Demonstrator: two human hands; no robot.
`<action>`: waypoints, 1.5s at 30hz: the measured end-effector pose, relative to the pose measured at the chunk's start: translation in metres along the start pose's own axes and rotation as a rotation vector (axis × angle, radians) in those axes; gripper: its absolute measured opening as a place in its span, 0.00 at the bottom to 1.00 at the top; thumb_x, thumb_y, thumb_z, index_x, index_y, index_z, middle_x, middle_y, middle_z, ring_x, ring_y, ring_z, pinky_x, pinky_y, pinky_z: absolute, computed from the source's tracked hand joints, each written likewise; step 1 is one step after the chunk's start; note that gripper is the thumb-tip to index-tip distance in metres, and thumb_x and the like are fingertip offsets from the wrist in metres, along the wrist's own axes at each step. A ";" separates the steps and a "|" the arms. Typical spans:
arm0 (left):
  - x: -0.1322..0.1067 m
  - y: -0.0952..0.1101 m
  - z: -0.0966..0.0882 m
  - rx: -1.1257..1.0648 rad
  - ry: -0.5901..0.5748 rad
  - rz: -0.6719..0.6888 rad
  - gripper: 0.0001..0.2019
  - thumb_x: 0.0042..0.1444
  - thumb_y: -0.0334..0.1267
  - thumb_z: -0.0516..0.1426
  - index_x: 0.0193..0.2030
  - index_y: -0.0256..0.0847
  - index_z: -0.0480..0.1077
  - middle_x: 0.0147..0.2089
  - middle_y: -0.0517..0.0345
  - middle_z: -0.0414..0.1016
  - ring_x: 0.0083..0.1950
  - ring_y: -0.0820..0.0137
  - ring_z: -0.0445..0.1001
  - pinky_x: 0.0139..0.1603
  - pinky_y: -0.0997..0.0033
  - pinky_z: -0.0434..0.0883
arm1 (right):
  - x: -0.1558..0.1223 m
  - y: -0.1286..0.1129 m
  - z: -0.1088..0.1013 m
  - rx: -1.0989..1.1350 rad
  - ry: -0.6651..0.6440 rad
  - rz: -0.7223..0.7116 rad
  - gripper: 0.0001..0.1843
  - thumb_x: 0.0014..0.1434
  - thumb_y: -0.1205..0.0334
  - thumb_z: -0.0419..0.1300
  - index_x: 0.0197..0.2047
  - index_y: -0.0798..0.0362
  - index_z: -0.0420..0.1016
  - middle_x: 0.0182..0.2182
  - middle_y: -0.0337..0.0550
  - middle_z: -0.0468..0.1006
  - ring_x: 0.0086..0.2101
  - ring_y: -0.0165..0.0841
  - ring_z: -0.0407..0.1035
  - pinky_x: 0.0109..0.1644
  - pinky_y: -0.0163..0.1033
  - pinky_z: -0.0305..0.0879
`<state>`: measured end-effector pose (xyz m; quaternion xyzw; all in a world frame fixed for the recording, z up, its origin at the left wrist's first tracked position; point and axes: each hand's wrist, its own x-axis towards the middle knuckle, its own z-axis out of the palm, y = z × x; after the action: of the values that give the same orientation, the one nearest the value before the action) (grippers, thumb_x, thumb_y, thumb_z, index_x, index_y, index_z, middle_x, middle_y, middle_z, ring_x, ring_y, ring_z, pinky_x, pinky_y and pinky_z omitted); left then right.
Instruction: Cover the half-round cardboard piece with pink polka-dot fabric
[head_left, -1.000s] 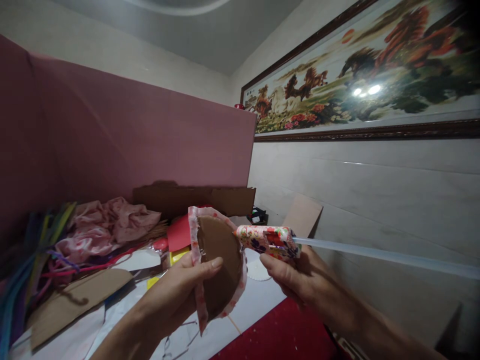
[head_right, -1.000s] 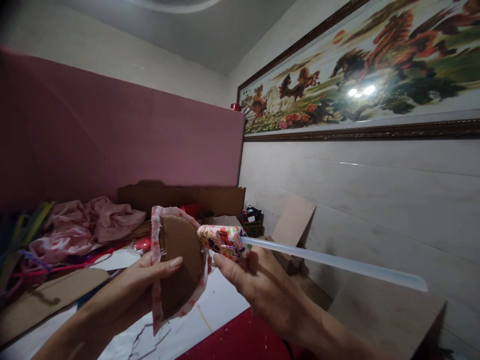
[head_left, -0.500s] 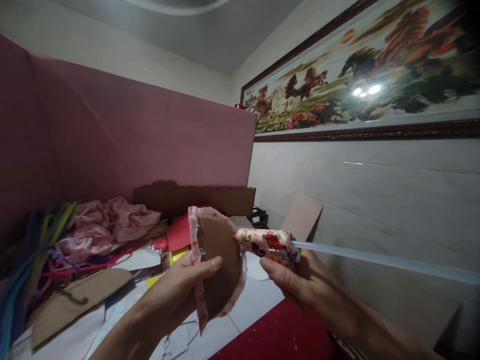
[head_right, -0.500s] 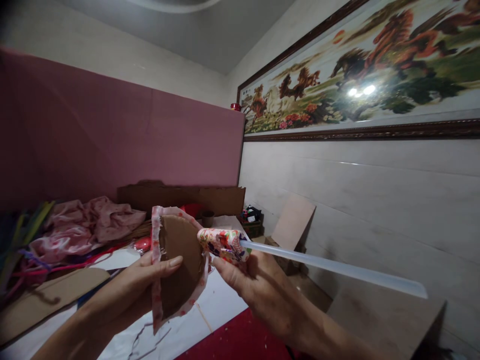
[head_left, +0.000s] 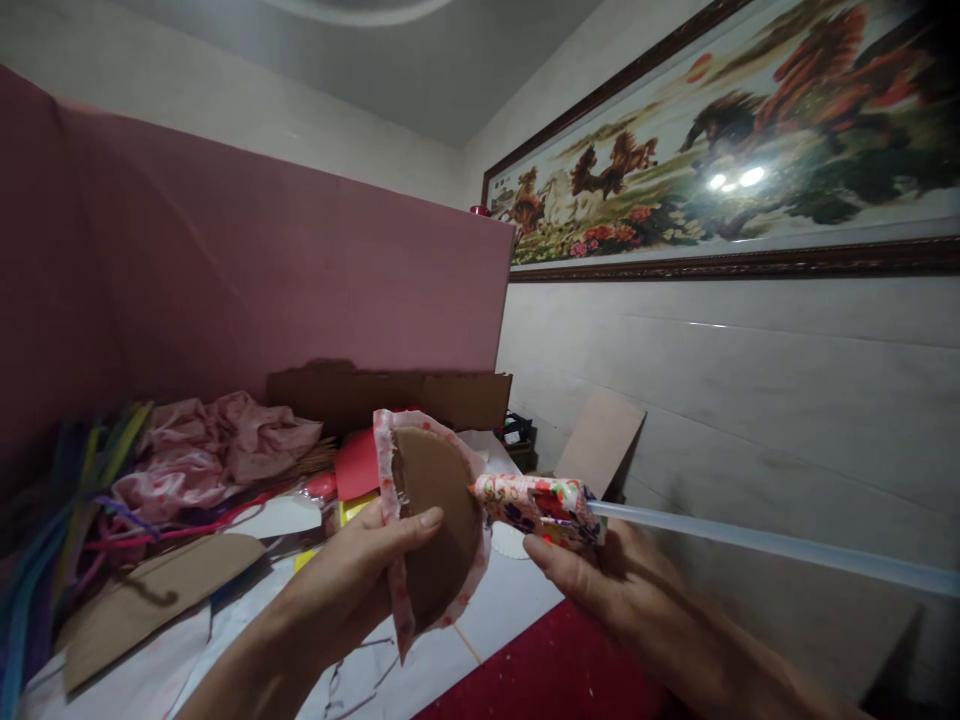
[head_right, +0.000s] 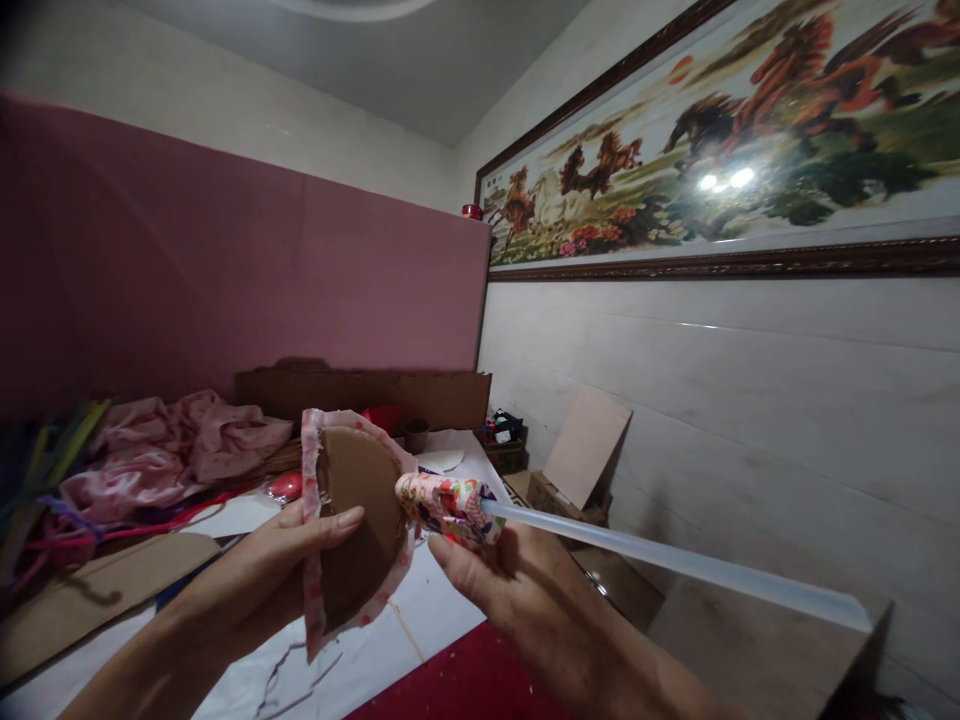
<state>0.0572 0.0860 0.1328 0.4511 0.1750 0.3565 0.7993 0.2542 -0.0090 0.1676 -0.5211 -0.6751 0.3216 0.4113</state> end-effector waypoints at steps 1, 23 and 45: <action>0.000 -0.001 -0.001 0.005 -0.012 -0.001 0.12 0.57 0.31 0.57 0.47 0.34 0.74 0.43 0.44 0.79 0.40 0.63 0.76 0.44 0.63 0.69 | 0.001 -0.001 0.000 0.007 -0.004 -0.010 0.14 0.64 0.52 0.53 0.46 0.50 0.74 0.34 0.39 0.75 0.36 0.35 0.66 0.46 0.37 0.64; 0.000 -0.003 -0.003 0.066 -0.076 -0.026 0.08 0.58 0.33 0.56 0.39 0.34 0.75 0.32 0.48 0.78 0.31 0.68 0.74 0.35 0.68 0.66 | 0.008 -0.007 -0.001 0.105 -0.055 -0.106 0.14 0.65 0.54 0.52 0.50 0.47 0.72 0.38 0.38 0.74 0.42 0.34 0.66 0.47 0.34 0.62; 0.001 -0.004 -0.007 0.013 -0.075 -0.022 0.10 0.57 0.31 0.56 0.45 0.33 0.73 0.38 0.45 0.78 0.36 0.65 0.74 0.41 0.64 0.68 | 0.002 0.000 0.000 0.016 0.009 -0.033 0.13 0.63 0.52 0.54 0.41 0.51 0.75 0.36 0.40 0.74 0.37 0.35 0.66 0.43 0.36 0.64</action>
<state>0.0555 0.0898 0.1253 0.4673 0.1523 0.3295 0.8062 0.2539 -0.0071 0.1682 -0.5082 -0.6791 0.3179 0.4236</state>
